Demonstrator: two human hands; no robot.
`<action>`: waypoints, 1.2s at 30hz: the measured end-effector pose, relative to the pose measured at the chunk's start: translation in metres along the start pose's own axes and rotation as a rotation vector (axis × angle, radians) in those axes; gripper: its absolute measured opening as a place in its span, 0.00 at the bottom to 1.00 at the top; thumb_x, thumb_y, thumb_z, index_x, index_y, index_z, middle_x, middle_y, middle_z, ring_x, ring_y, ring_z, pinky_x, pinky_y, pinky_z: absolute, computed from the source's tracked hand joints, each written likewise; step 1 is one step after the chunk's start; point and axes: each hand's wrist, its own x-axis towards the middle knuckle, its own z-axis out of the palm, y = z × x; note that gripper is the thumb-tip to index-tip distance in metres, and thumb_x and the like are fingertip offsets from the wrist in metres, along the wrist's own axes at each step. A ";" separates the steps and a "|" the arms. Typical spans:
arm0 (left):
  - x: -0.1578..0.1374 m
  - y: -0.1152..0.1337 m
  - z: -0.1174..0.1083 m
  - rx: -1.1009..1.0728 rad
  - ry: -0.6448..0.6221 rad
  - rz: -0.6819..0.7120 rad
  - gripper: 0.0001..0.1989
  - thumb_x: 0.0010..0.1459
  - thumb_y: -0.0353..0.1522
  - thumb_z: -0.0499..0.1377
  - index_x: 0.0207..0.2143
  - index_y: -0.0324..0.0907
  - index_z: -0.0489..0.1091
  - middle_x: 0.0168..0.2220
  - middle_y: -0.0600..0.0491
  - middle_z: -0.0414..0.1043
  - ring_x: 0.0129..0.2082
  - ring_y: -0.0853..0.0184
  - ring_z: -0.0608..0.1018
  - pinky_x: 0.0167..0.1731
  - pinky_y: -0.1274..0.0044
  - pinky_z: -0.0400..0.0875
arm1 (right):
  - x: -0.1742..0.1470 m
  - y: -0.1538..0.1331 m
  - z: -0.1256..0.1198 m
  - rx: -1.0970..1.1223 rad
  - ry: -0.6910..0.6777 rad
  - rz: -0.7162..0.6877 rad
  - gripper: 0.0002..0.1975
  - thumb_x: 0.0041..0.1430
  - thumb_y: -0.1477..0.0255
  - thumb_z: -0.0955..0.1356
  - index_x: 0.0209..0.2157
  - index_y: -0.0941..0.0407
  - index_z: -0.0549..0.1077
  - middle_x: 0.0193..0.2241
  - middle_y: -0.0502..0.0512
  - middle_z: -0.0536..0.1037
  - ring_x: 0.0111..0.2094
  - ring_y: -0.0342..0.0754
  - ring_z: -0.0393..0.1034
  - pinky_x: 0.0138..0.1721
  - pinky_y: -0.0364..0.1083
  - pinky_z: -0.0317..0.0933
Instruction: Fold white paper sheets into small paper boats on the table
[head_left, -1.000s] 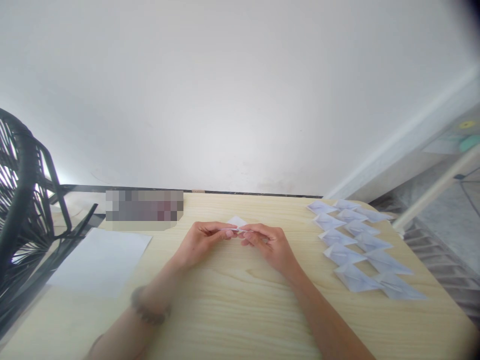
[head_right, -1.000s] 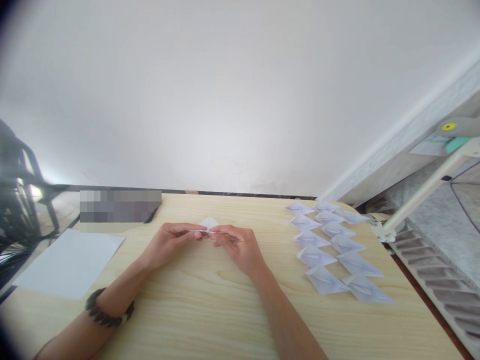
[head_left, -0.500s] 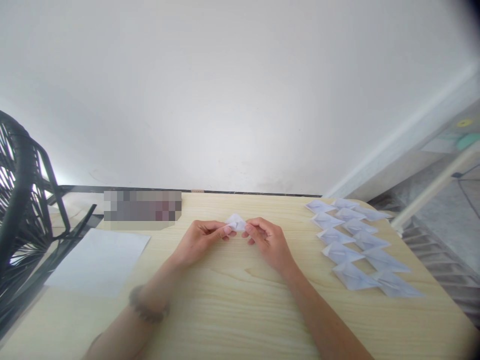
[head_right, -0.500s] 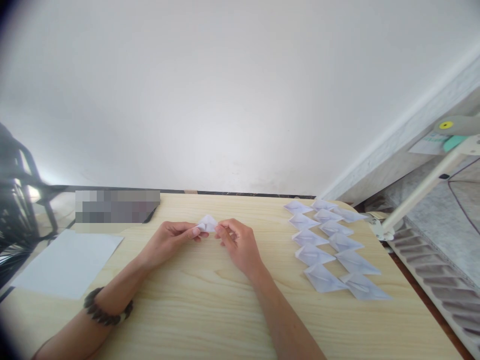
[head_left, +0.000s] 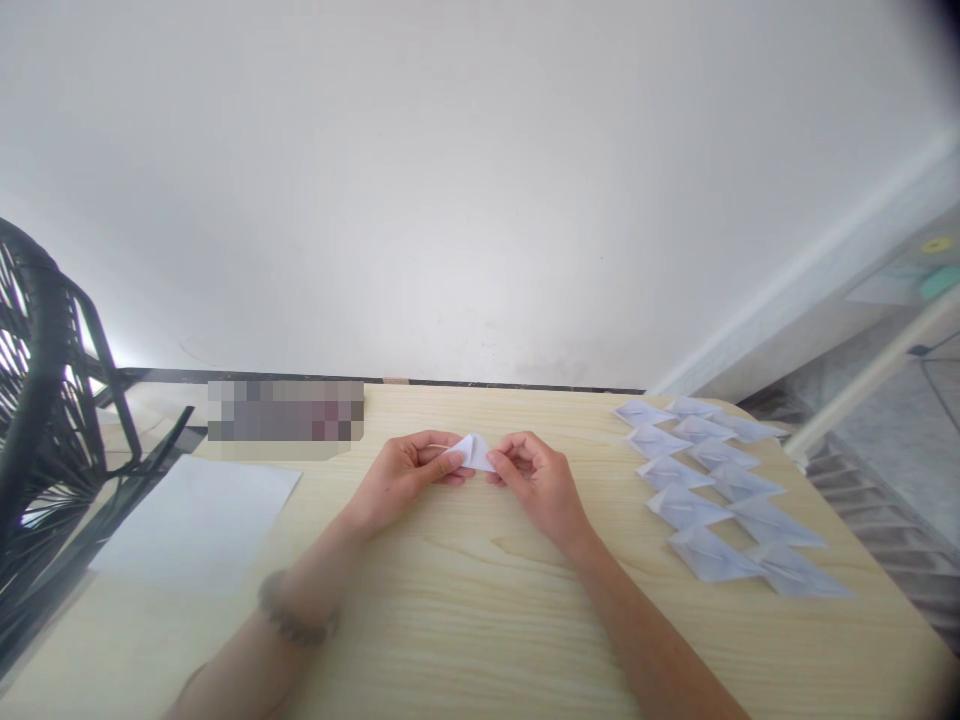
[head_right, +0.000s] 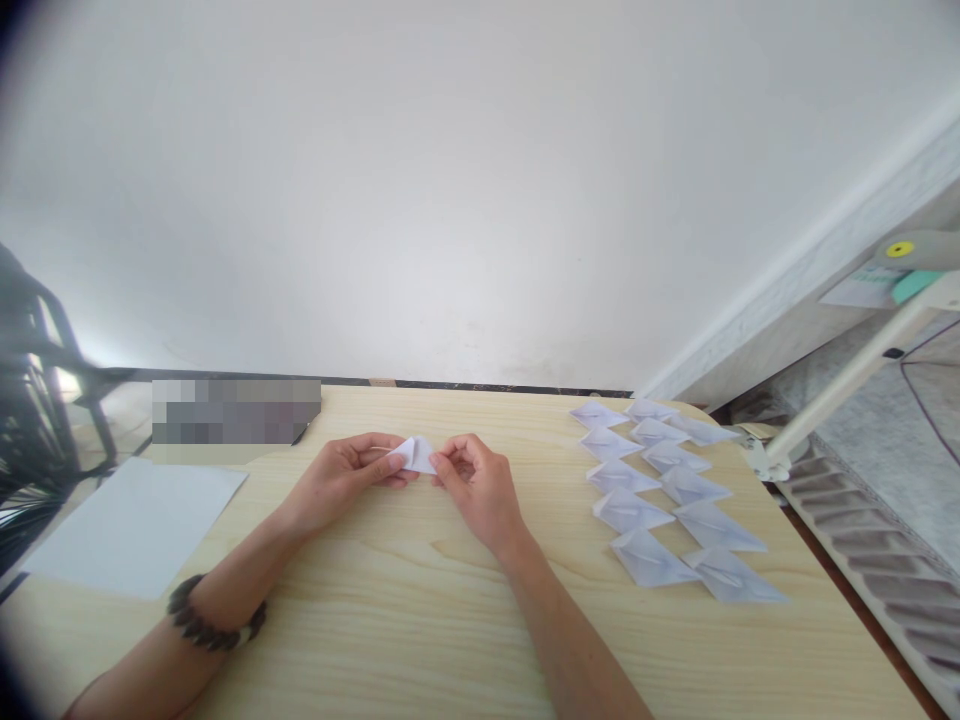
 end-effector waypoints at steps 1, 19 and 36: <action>0.000 0.000 0.000 -0.007 0.006 -0.010 0.20 0.50 0.39 0.58 0.43 0.37 0.66 0.33 0.46 0.76 0.33 0.64 0.77 0.38 0.71 0.70 | 0.000 0.001 0.000 0.017 0.004 0.004 0.10 0.52 0.64 0.64 0.30 0.57 0.66 0.25 0.52 0.74 0.26 0.43 0.71 0.30 0.43 0.68; -0.001 -0.001 0.006 0.095 0.055 0.163 0.10 0.54 0.36 0.55 0.37 0.40 0.63 0.43 0.46 0.71 0.42 0.63 0.73 0.41 0.71 0.67 | -0.001 0.001 -0.005 -0.131 -0.015 -0.182 0.10 0.51 0.69 0.66 0.37 0.55 0.72 0.34 0.53 0.75 0.33 0.44 0.70 0.34 0.43 0.68; -0.002 -0.010 0.004 0.657 0.168 0.701 0.07 0.52 0.26 0.57 0.34 0.40 0.70 0.35 0.49 0.71 0.37 0.67 0.72 0.38 0.75 0.68 | -0.001 0.001 -0.005 -0.246 -0.009 -0.298 0.09 0.54 0.69 0.65 0.35 0.53 0.75 0.25 0.51 0.68 0.23 0.39 0.63 0.22 0.39 0.59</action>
